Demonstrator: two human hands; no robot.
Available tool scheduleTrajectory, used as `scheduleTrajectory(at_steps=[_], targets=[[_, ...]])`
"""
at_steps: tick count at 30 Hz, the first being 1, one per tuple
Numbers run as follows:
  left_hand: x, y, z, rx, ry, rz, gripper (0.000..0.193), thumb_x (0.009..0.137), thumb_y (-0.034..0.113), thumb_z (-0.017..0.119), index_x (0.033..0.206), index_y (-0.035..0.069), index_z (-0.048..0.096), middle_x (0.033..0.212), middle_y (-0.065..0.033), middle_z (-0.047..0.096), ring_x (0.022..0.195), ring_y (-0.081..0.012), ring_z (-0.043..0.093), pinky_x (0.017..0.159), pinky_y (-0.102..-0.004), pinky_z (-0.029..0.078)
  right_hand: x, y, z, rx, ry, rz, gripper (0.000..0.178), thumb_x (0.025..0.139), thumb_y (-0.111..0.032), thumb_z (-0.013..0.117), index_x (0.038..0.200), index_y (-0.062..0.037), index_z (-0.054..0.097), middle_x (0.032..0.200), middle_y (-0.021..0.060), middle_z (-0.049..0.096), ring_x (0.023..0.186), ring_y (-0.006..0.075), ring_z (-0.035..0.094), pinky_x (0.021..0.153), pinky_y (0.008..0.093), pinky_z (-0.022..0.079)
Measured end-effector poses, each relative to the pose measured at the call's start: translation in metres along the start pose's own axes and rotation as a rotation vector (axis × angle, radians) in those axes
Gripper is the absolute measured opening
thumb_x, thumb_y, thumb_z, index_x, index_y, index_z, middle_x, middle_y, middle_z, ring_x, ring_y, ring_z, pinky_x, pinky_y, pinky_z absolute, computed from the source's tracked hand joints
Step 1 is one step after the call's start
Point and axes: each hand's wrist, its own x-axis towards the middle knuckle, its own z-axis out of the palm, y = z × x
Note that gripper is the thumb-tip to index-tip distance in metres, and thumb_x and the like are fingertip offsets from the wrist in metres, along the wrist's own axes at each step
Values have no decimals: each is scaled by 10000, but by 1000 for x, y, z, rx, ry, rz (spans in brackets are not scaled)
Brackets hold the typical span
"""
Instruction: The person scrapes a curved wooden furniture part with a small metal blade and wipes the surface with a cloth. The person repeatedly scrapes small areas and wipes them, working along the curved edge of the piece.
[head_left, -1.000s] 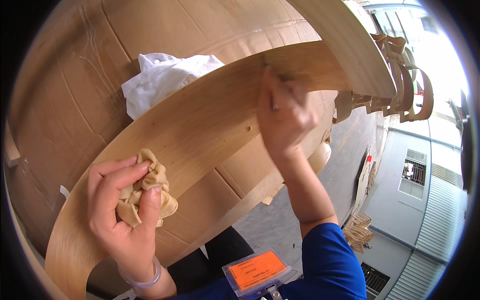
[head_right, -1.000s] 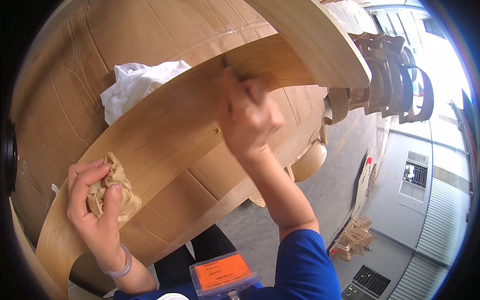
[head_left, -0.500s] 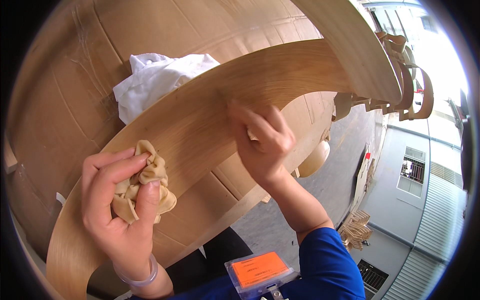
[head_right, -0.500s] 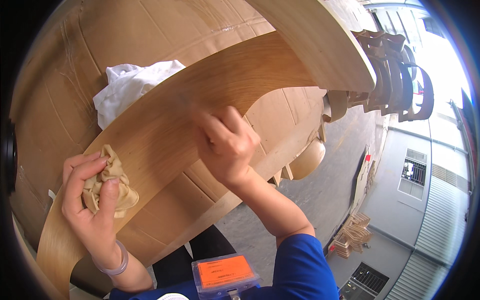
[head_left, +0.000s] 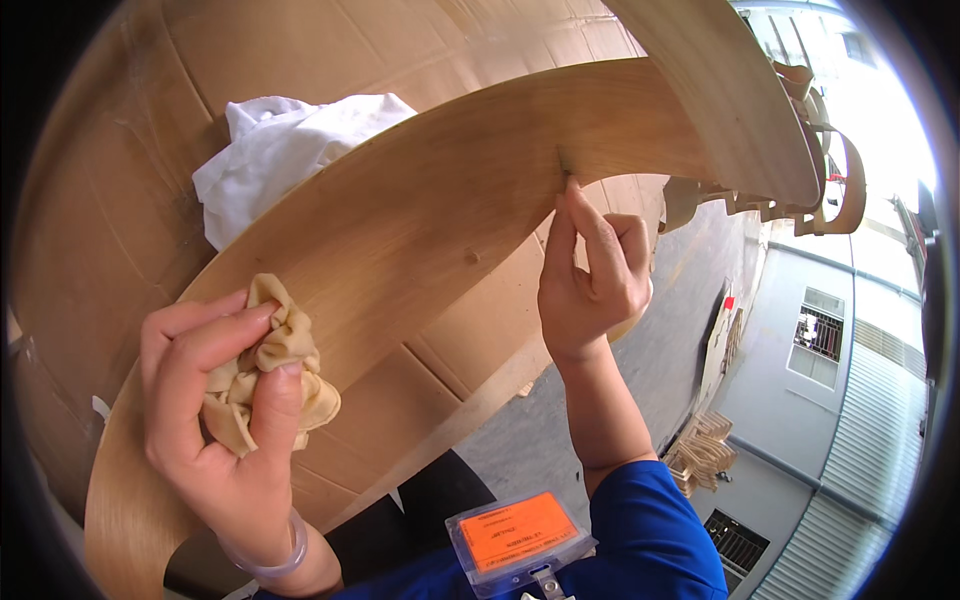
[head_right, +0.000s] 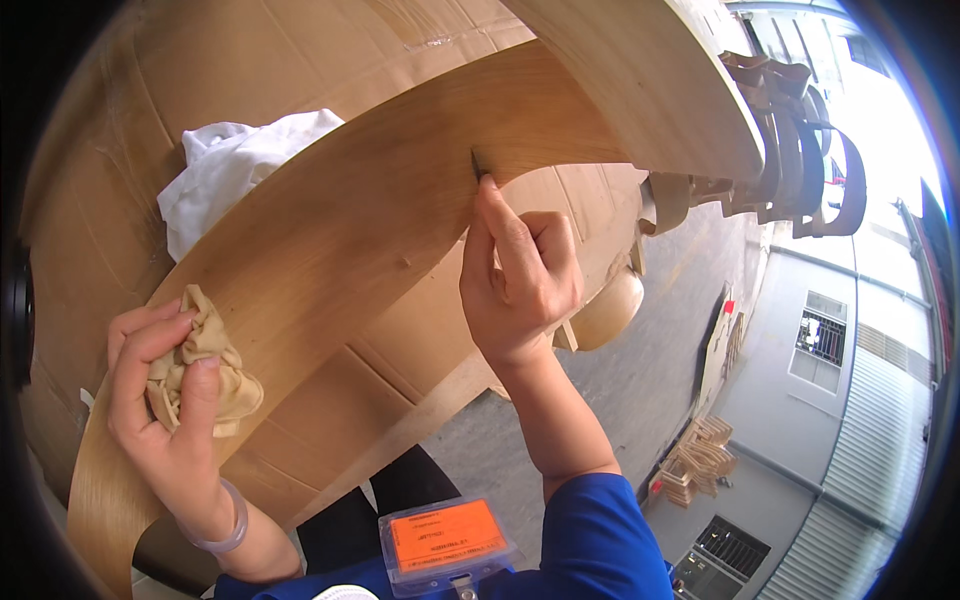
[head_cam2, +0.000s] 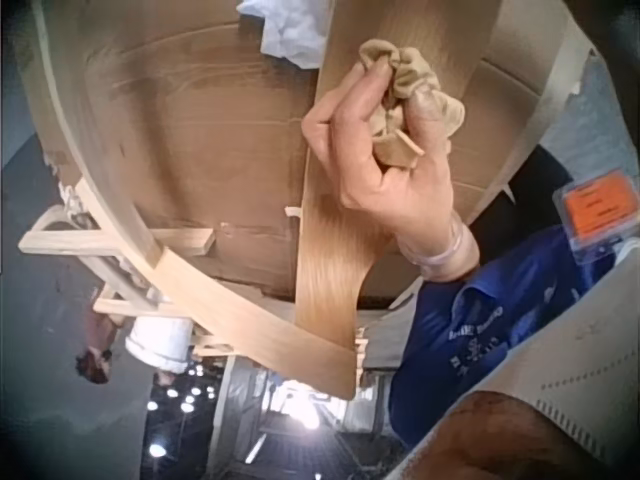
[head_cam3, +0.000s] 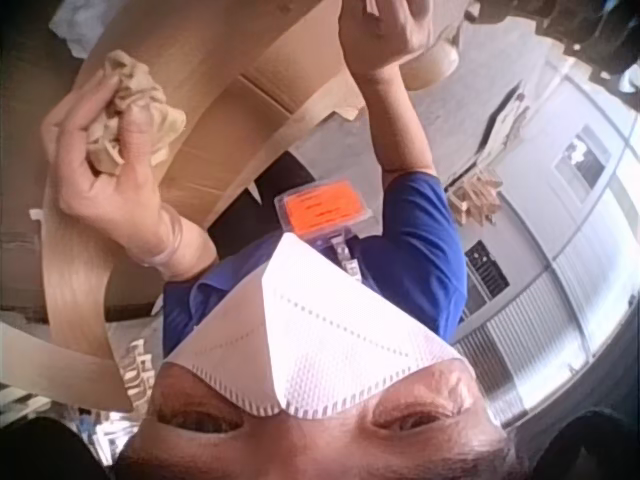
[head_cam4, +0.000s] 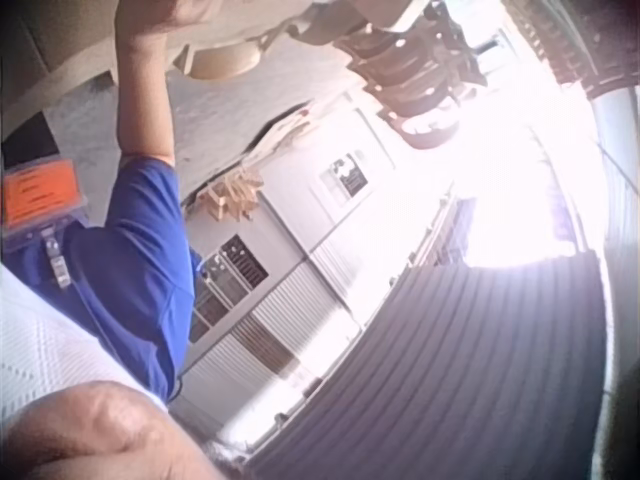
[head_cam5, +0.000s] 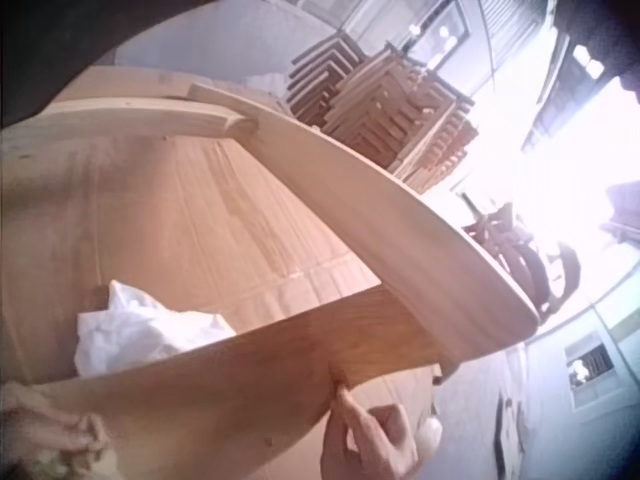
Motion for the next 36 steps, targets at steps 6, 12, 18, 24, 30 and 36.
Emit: scheduleTrajectory(at_steps=[6,12,18,24,30,36], targets=[[2,-1,6,-12,5,13,274,866,36,792,1129,-31,751,1154,-199,690,1035,-266,687,877,-365,582,-14,9,-2,85,-78,-141,311,792,40,872,1060,-116,881,684,15,474,512,145,456,472,321,373],[1,3,9,10,-7,6,284,864,42,800,1134,-28,752,1156,-195,696,1044,-259,683,887,-360,579,-17,6,-2,93,-144,-234,259,816,-18,883,1050,-131,888,664,1,430,508,135,432,458,329,343],[0,6,12,7,-14,-13,282,858,33,789,1131,-28,751,1151,-195,698,1058,-264,681,897,-365,577,-19,6,-8,62,-93,83,191,761,32,934,898,-72,851,655,38,495,509,141,461,455,318,354],[-1,8,14,-5,-17,-18,280,853,6,768,1129,-35,747,1157,-194,692,1084,-274,676,921,-370,567,-31,10,-11,219,-131,-155,267,776,18,886,1010,-112,875,672,14,470,490,142,458,443,335,353],[-1,10,18,7,-25,-12,286,853,5,772,1135,-33,748,1159,-191,683,1090,-275,679,925,-368,565,-36,15,-12,185,-204,-200,226,780,-15,903,978,-119,872,670,10,444,494,145,444,445,334,337],[-4,10,17,27,-31,-30,273,863,25,778,1129,-29,748,1159,-185,683,1093,-279,682,938,-374,560,-36,9,-15,98,-113,58,266,768,35,882,998,-97,869,680,12,478,511,135,461,453,319,356]])
